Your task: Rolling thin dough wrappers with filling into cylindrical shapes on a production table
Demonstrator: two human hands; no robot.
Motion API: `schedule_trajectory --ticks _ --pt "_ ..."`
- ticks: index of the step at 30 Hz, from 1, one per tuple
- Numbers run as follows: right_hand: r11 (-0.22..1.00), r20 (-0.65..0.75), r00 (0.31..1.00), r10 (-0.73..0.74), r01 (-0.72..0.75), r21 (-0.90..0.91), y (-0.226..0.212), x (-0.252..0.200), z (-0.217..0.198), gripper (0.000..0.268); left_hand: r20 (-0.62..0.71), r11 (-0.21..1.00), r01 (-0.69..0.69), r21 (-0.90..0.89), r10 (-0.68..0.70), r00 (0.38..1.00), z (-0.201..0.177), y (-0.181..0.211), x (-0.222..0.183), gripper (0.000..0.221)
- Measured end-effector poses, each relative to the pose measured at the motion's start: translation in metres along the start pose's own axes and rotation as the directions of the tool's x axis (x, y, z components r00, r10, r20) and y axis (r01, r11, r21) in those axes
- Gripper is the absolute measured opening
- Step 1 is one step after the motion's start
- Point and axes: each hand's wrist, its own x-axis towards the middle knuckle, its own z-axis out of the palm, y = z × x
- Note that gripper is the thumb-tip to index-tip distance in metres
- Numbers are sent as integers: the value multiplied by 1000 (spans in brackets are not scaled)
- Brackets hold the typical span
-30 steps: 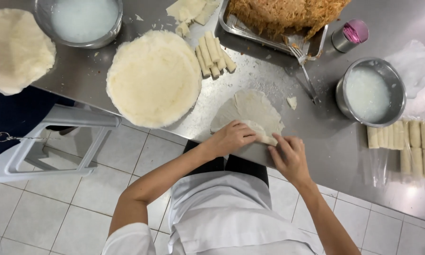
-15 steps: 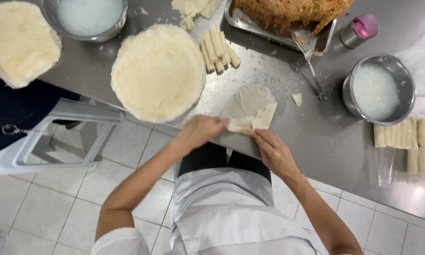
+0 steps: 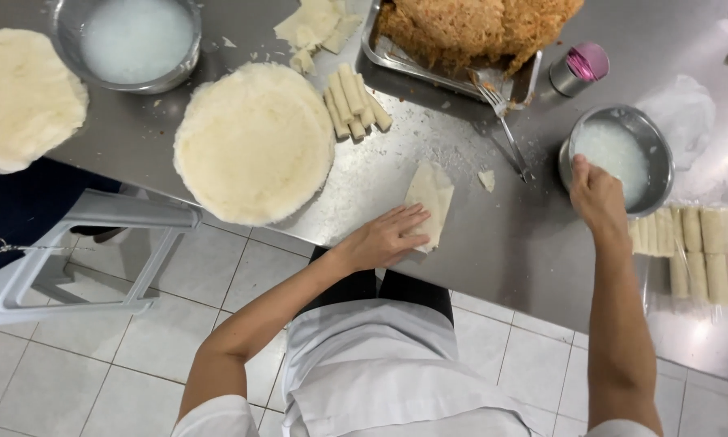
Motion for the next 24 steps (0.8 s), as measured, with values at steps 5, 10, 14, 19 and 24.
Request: schedule_trajectory --ticks 5,10,14,19,24 --pt "824 -235 799 -553 566 -13 -25 -45 89 46 51 992 14 125 -21 998 17 -6 -6 60" --pt "609 -15 611 -791 785 -114 -66 -58 142 46 -63 973 -118 199 133 989 43 -13 -22 38" --pt "610 20 620 -785 777 -155 -81 -50 147 51 -44 986 -87 142 94 995 50 -23 -27 36" --pt "673 26 679 -733 731 -112 -84 -31 152 53 1 988 -103 116 103 995 51 -21 -29 36" --pt "474 81 472 -878 880 12 -116 -29 167 49 66 977 -99 189 88 994 33 -20 -17 44"
